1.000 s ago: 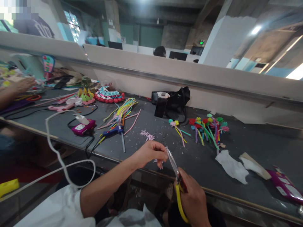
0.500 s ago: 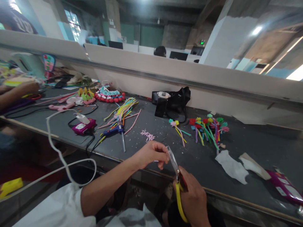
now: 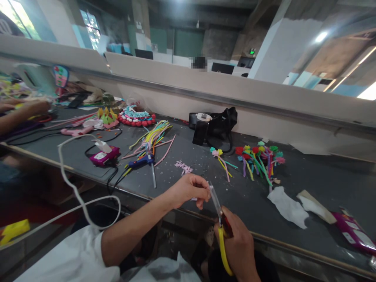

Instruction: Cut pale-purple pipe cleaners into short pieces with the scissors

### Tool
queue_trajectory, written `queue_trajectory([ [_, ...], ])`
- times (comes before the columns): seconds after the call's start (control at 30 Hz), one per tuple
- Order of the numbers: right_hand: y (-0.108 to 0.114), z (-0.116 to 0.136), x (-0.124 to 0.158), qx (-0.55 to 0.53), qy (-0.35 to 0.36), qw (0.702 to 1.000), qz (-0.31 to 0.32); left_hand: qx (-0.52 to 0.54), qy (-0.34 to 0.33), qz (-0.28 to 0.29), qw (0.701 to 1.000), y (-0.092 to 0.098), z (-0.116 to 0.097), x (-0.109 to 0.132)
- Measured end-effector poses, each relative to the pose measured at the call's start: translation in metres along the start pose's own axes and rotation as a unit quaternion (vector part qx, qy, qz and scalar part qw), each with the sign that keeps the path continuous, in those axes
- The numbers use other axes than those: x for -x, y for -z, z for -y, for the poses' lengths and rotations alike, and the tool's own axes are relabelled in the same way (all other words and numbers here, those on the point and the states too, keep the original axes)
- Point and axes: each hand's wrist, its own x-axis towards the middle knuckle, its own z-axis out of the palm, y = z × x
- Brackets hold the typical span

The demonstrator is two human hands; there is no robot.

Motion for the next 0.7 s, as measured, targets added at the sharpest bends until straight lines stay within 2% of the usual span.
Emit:
queue_trajectory([
  [0.43, 0.0012, -0.0037, 0.0040, 0.027, 0.034, 0.999, -0.014, -0.016, 0.007, 0.008, 1.000, 0.0021, 0.0039, -0.0001],
  [0.57, -0.0003, -0.0006, 0.0039, 0.005, 0.012, 1.000, -0.014, -0.011, 0.008, 0.007, 1.000, 0.0019, 0.0023, 0.0009],
  [0.7, 0.0008, 0.0042, -0.0019, -0.061, -0.058, 0.996, -0.009, -0.004, 0.006, 0.005, 1.000, 0.0018, -0.0003, 0.0018],
])
